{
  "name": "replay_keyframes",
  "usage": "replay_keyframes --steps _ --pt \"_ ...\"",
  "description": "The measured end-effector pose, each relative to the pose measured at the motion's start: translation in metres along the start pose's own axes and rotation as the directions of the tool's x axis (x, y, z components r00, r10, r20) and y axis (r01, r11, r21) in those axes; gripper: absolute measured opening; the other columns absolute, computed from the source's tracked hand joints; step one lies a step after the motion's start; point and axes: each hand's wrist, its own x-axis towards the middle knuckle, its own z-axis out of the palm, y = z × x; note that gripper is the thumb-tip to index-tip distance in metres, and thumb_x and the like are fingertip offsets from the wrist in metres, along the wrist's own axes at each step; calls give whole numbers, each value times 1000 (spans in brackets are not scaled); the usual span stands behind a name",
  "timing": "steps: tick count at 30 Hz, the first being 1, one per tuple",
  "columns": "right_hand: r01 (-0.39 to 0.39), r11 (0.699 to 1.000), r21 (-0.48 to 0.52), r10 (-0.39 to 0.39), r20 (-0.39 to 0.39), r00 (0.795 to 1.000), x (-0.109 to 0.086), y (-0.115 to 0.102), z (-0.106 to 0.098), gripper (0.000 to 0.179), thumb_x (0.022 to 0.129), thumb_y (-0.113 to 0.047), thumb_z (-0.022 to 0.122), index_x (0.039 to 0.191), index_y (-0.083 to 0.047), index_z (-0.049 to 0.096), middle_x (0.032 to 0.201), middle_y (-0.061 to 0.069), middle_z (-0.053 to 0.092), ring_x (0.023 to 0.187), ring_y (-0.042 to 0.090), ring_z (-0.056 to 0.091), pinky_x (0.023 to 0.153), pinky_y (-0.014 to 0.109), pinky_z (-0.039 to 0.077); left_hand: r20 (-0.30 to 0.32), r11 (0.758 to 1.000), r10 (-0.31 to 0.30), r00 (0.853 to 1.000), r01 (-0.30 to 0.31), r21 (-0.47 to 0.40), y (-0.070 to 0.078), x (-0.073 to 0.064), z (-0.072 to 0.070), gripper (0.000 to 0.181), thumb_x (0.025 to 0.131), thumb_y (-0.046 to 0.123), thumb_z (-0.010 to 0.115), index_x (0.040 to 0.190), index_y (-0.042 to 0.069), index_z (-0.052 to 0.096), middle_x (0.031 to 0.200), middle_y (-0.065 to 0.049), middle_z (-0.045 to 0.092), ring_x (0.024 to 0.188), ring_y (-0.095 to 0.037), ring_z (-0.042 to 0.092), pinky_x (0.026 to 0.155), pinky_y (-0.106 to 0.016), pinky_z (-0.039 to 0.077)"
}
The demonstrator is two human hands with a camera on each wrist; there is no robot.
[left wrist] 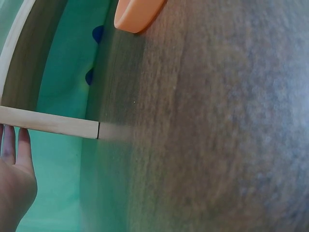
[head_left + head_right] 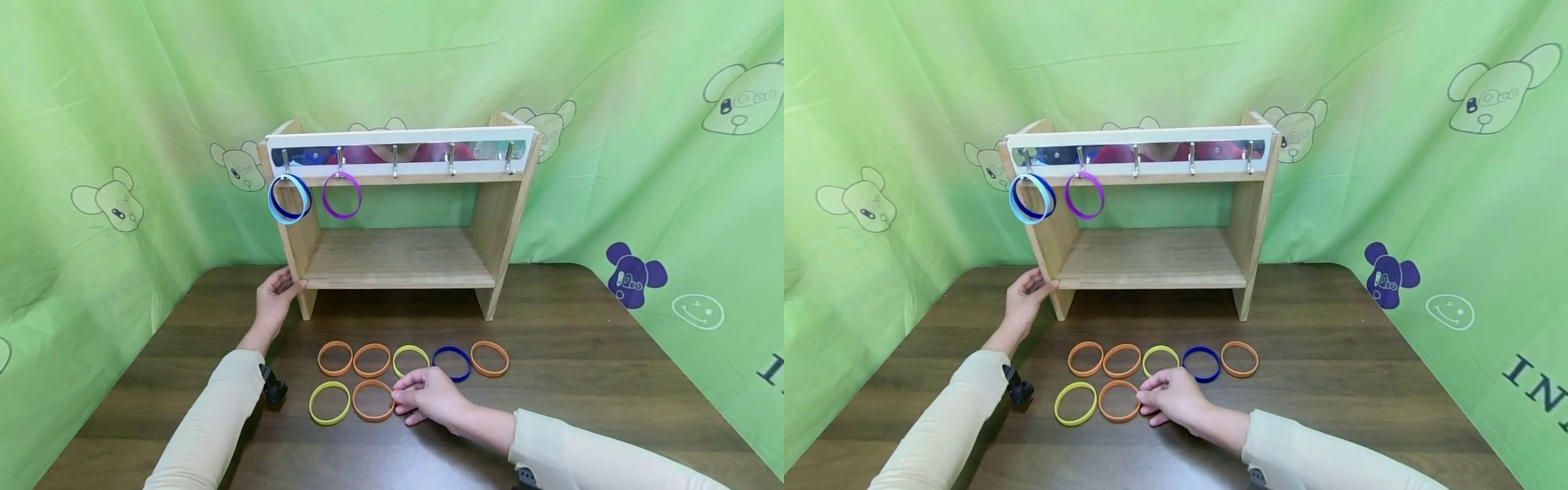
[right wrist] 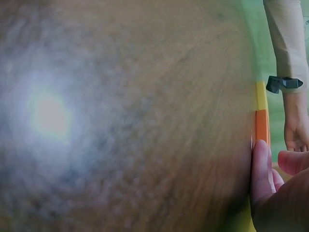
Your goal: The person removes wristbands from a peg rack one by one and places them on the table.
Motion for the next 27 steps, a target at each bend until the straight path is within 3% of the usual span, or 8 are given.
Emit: replay_keyframes --steps 13,20,27 --pt "65 997 51 -64 -30 998 13 -18 -9 25 91 -3 66 107 15 60 90 17 68 76 21 68 63 35 59 -18 1000 8 1000 -8 8 -2 0 1 39 86 -4 70 124 -9 59 108 -9 66 96 -9 61 79 -19 52" --pt "120 988 98 -111 -94 989 31 -43 -15 24 90 -2 67 109 11 62 92 19 69 84 30 69 68 37 59 -10 1000 -11 1000 11 1 -1 0 1 39 86 -5 69 124 -9 59 108 -7 65 97 -10 61 81 -21 52" --pt "207 968 142 -190 -124 974 49 -77 -18 23 91 1 65 112 10 61 92 13 70 83 24 69 70 37 58 -11 1000 -5 1000 5 -6 -2 1 1 39 86 -5 70 123 -9 59 106 -5 66 96 -10 61 81 -21 52"
